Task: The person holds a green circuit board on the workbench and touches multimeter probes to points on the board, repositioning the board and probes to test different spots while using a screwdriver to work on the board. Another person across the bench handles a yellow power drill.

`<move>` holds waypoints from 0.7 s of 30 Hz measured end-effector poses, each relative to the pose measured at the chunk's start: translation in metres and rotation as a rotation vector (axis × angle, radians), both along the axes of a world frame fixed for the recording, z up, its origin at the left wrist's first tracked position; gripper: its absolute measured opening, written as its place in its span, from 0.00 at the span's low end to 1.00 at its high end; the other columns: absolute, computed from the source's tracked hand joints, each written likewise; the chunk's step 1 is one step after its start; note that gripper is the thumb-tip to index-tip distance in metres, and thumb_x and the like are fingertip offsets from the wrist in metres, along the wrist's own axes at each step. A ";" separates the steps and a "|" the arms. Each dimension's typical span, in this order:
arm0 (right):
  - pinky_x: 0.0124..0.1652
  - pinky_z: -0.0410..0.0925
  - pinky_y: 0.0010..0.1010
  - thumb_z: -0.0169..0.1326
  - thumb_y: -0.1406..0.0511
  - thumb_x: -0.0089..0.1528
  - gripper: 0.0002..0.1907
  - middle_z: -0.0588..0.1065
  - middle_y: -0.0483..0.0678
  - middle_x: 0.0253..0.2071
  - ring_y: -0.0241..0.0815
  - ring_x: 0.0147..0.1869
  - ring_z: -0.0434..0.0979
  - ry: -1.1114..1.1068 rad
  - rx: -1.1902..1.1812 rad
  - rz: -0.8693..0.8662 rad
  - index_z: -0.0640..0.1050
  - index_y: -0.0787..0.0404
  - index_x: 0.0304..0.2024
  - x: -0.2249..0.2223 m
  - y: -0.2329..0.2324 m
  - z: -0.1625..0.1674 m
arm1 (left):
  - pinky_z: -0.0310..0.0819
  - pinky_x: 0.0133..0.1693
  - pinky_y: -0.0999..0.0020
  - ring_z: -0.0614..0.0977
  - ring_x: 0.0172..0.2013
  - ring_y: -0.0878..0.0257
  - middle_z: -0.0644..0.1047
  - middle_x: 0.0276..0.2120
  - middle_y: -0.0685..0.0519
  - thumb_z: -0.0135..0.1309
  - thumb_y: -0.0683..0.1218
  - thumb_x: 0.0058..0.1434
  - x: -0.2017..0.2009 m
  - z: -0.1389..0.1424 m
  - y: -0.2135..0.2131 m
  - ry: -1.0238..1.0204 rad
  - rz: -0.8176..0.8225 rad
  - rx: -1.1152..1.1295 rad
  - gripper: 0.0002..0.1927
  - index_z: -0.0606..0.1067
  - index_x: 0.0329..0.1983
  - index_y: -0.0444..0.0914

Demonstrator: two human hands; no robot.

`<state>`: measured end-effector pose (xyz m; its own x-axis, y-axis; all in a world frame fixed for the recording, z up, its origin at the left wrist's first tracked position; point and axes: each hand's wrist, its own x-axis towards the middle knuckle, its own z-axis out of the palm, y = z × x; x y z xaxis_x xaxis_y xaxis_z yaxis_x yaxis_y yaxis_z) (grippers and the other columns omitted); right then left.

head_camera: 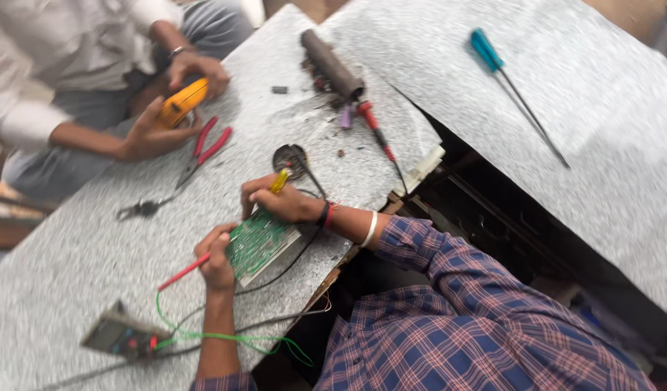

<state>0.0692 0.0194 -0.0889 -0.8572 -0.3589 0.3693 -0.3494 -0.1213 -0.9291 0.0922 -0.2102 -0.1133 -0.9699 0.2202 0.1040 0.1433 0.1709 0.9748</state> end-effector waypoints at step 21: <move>0.42 0.70 0.32 0.40 0.63 0.60 0.19 0.80 0.52 0.32 0.40 0.37 0.77 -0.085 -0.051 -0.002 0.79 0.68 0.30 -0.009 -0.009 0.010 | 0.69 0.39 0.70 0.76 0.34 0.66 0.80 0.30 0.51 0.45 0.47 0.63 -0.001 0.021 0.011 0.087 -0.026 0.059 0.18 0.80 0.39 0.28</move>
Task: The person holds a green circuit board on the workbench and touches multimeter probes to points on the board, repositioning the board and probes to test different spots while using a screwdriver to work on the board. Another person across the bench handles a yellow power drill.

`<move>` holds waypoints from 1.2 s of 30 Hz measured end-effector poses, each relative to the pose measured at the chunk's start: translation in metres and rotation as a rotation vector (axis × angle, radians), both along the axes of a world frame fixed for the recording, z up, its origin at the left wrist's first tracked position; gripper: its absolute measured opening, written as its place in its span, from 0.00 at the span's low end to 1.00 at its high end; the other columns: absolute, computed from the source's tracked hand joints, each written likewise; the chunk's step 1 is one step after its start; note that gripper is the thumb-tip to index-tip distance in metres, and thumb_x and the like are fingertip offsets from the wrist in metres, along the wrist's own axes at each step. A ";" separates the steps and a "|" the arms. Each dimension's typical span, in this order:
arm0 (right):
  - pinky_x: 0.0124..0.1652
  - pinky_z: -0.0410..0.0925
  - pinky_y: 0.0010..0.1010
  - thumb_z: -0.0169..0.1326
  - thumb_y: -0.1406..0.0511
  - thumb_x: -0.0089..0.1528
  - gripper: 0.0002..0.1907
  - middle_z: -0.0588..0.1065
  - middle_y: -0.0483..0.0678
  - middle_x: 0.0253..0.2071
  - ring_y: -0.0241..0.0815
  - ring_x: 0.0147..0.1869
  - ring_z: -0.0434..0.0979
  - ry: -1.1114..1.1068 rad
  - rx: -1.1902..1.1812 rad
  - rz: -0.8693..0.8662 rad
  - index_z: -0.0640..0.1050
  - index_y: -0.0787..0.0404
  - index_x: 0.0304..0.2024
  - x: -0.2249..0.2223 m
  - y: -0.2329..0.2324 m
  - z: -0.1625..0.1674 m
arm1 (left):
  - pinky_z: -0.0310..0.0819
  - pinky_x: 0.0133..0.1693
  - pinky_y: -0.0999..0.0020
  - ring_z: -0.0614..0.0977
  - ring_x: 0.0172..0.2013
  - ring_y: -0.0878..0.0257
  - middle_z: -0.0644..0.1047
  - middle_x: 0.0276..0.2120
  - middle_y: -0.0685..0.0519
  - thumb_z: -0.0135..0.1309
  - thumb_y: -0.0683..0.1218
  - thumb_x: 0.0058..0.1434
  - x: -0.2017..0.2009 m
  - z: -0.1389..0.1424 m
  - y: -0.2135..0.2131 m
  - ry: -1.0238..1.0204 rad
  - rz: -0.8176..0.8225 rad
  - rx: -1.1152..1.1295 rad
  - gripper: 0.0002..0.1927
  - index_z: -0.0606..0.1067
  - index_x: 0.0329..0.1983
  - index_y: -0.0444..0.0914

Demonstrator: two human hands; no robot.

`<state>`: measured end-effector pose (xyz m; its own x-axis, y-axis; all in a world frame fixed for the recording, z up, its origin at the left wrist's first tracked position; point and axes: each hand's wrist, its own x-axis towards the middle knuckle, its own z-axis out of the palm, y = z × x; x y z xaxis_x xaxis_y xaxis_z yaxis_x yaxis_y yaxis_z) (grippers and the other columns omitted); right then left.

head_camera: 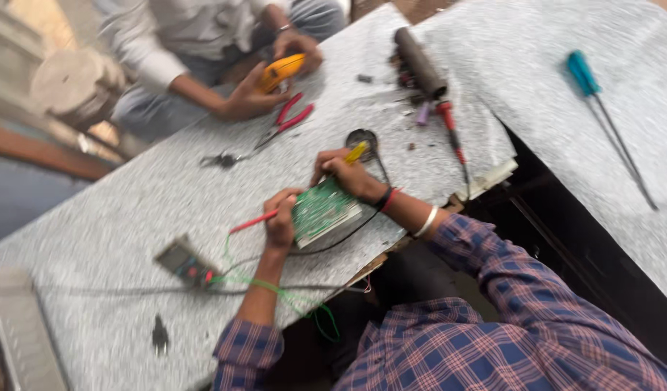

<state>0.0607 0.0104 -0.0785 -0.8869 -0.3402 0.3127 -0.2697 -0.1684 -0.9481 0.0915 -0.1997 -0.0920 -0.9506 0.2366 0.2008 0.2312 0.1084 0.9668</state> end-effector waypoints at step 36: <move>0.43 0.70 0.30 0.38 0.56 0.64 0.27 0.81 0.54 0.38 0.39 0.39 0.77 -0.041 0.072 0.085 0.80 0.72 0.39 0.028 -0.019 0.054 | 0.65 0.32 0.69 0.70 0.28 0.70 0.74 0.24 0.57 0.45 0.45 0.61 0.015 0.031 0.002 0.042 -0.003 0.099 0.16 0.80 0.38 0.29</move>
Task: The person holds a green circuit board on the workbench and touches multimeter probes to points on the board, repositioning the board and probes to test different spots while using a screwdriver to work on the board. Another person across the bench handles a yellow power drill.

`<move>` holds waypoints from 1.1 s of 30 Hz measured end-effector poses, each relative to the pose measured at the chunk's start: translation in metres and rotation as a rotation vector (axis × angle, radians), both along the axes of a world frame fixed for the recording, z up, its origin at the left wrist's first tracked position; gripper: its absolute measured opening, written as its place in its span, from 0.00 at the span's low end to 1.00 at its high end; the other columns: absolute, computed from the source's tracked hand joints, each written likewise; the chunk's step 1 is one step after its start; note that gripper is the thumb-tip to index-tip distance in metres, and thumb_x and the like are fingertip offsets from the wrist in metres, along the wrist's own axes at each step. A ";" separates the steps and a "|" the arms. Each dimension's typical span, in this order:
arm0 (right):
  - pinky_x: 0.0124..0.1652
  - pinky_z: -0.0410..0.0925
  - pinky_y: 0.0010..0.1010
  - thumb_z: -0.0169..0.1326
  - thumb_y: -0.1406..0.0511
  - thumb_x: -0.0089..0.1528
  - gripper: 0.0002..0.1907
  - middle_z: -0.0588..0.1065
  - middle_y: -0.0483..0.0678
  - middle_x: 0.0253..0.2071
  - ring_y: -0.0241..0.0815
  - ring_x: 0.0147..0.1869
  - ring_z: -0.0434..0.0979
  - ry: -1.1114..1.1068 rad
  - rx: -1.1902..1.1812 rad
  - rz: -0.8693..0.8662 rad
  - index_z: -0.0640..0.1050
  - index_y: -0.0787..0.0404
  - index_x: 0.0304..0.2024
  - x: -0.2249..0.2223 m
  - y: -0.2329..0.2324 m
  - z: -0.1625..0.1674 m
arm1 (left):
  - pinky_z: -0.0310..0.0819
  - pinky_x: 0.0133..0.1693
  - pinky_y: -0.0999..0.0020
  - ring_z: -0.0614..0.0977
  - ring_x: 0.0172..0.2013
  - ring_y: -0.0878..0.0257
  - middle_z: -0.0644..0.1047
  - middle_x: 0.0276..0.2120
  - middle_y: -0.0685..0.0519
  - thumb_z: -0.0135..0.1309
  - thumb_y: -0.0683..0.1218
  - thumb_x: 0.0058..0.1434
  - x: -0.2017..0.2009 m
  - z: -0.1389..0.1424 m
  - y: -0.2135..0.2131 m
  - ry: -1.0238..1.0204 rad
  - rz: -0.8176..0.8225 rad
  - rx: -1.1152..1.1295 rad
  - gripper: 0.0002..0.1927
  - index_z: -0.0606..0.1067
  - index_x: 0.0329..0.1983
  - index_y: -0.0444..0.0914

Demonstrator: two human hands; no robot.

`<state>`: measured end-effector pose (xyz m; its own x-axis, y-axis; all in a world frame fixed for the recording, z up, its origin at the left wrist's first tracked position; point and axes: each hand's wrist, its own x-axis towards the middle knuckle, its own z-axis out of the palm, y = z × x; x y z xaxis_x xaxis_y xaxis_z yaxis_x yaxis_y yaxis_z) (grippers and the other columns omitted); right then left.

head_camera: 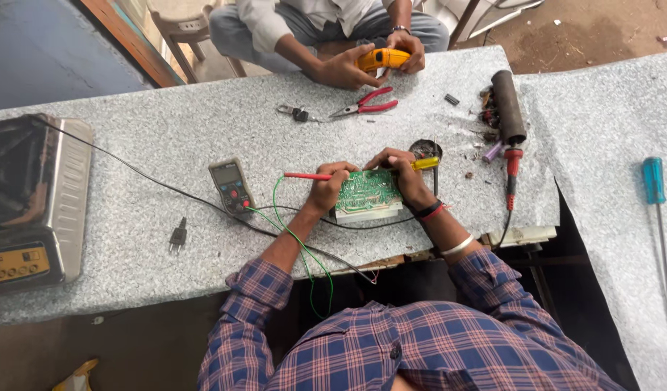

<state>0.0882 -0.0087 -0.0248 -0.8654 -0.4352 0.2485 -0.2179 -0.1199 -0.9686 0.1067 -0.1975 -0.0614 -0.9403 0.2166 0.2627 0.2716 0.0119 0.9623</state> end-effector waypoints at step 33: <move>0.48 0.72 0.34 0.40 0.53 0.66 0.28 0.82 0.56 0.39 0.43 0.44 0.80 0.052 -0.010 -0.111 0.81 0.71 0.37 -0.002 0.007 -0.016 | 0.71 0.35 0.67 0.76 0.29 0.64 0.79 0.27 0.49 0.42 0.48 0.63 -0.009 -0.014 0.002 0.006 0.015 -0.089 0.20 0.80 0.37 0.30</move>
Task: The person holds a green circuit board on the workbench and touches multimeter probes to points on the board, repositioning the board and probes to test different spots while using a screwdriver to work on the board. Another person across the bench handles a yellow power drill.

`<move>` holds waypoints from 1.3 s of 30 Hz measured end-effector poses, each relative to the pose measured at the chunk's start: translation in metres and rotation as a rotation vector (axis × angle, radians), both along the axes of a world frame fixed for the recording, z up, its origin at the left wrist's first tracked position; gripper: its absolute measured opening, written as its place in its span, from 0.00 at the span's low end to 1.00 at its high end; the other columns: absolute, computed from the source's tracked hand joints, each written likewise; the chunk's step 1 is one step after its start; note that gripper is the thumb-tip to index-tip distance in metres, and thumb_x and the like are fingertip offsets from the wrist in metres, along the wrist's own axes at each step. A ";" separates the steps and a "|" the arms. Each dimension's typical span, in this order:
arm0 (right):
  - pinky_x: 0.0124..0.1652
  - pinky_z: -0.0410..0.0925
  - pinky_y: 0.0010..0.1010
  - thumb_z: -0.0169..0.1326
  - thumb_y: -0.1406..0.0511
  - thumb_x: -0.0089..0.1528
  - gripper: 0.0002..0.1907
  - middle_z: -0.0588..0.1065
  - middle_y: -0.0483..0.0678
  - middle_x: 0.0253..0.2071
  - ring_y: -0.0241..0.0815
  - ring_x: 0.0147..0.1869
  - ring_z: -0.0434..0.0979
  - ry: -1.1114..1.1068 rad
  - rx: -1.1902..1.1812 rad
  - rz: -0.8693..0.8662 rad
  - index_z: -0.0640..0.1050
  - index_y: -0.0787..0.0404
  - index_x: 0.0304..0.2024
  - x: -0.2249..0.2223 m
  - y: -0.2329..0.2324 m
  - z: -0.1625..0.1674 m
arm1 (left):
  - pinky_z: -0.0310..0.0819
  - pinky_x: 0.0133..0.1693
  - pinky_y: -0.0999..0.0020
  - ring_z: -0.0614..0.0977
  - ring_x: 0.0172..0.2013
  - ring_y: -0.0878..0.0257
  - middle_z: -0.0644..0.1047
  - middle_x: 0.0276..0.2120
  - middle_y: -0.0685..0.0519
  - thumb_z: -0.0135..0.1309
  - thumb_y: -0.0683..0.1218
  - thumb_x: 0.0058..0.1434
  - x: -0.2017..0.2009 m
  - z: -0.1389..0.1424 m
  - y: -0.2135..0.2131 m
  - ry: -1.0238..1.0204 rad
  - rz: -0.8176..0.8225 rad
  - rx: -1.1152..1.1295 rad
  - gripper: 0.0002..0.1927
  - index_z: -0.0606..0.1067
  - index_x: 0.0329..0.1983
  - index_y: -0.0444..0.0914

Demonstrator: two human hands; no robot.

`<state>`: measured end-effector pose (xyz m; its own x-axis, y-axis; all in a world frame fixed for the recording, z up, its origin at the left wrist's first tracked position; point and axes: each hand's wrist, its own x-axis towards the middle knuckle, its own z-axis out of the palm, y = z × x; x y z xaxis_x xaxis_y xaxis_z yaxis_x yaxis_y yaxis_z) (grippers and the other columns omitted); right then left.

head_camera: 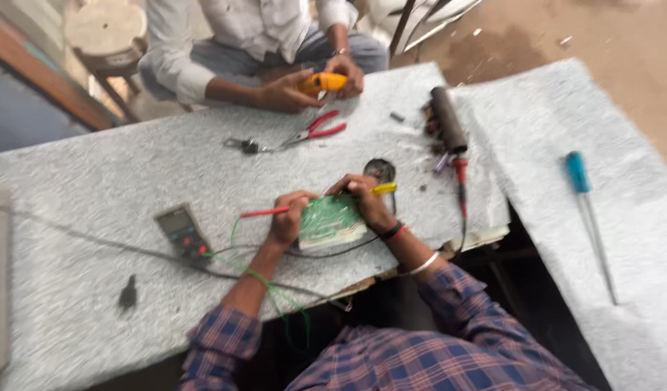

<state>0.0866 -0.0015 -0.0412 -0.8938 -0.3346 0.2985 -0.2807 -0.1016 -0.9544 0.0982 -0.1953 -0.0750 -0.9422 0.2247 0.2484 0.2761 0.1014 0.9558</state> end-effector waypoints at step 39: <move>0.49 0.72 0.34 0.36 0.63 0.64 0.22 0.81 0.59 0.39 0.45 0.44 0.80 -0.098 -0.033 -0.020 0.78 0.73 0.36 -0.016 -0.008 -0.030 | 0.71 0.37 0.67 0.76 0.31 0.65 0.79 0.27 0.49 0.43 0.48 0.64 -0.013 -0.003 -0.018 -0.043 -0.025 0.020 0.19 0.80 0.37 0.29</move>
